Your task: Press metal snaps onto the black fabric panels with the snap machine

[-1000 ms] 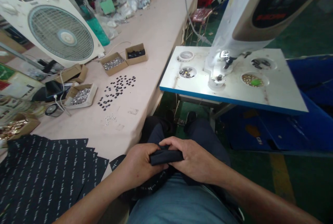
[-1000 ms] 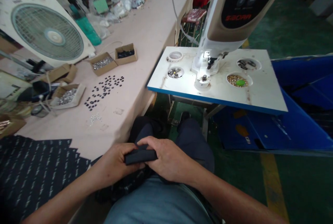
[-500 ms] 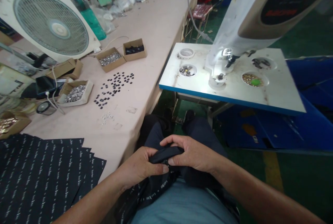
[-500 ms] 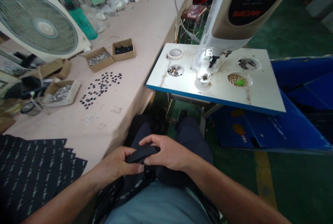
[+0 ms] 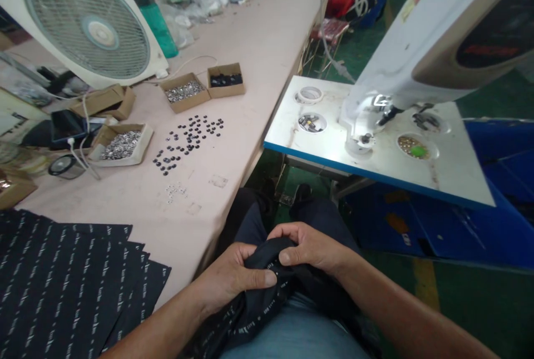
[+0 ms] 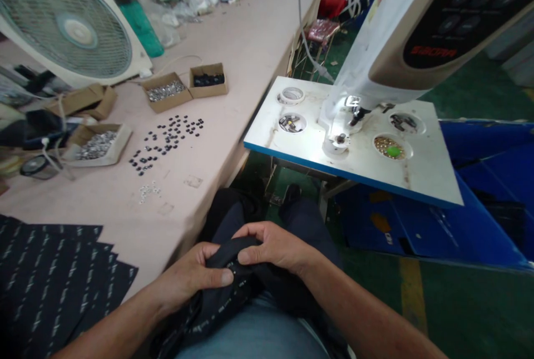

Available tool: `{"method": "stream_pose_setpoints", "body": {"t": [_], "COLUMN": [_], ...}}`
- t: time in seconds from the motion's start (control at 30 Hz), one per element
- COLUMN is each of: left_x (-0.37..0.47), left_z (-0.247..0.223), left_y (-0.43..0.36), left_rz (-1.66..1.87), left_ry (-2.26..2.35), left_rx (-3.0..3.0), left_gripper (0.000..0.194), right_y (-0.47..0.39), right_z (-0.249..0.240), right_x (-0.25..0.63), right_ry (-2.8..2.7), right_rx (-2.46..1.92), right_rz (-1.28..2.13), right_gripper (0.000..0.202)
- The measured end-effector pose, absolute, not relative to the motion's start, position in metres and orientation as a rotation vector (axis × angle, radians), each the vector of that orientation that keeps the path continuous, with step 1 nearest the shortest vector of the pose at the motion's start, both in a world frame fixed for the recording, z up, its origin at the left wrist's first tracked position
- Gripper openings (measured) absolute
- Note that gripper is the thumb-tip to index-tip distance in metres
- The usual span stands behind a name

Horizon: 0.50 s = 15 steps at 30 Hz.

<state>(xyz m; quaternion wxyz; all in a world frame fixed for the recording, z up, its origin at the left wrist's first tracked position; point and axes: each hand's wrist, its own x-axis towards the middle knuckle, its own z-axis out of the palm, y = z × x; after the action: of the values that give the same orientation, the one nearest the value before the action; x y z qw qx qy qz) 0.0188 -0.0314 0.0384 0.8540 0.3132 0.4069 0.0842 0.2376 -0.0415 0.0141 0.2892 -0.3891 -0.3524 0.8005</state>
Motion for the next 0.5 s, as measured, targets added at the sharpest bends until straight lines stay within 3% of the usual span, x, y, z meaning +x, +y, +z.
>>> {"method": "stream_pose_setpoints", "body": {"t": [0.5], "left_x": [0.037], "left_z": [0.023], "left_y": [-0.030], "left_rz": [0.314], "left_ry": [0.621], "left_rx": [0.630], "left_gripper": [0.035], "right_y": [0.025], "right_z": [0.009], "right_x": [0.217], "right_ry": [-1.754], "right_rx": [-1.641], "right_rz": [1.451], "right_gripper": [0.038]}}
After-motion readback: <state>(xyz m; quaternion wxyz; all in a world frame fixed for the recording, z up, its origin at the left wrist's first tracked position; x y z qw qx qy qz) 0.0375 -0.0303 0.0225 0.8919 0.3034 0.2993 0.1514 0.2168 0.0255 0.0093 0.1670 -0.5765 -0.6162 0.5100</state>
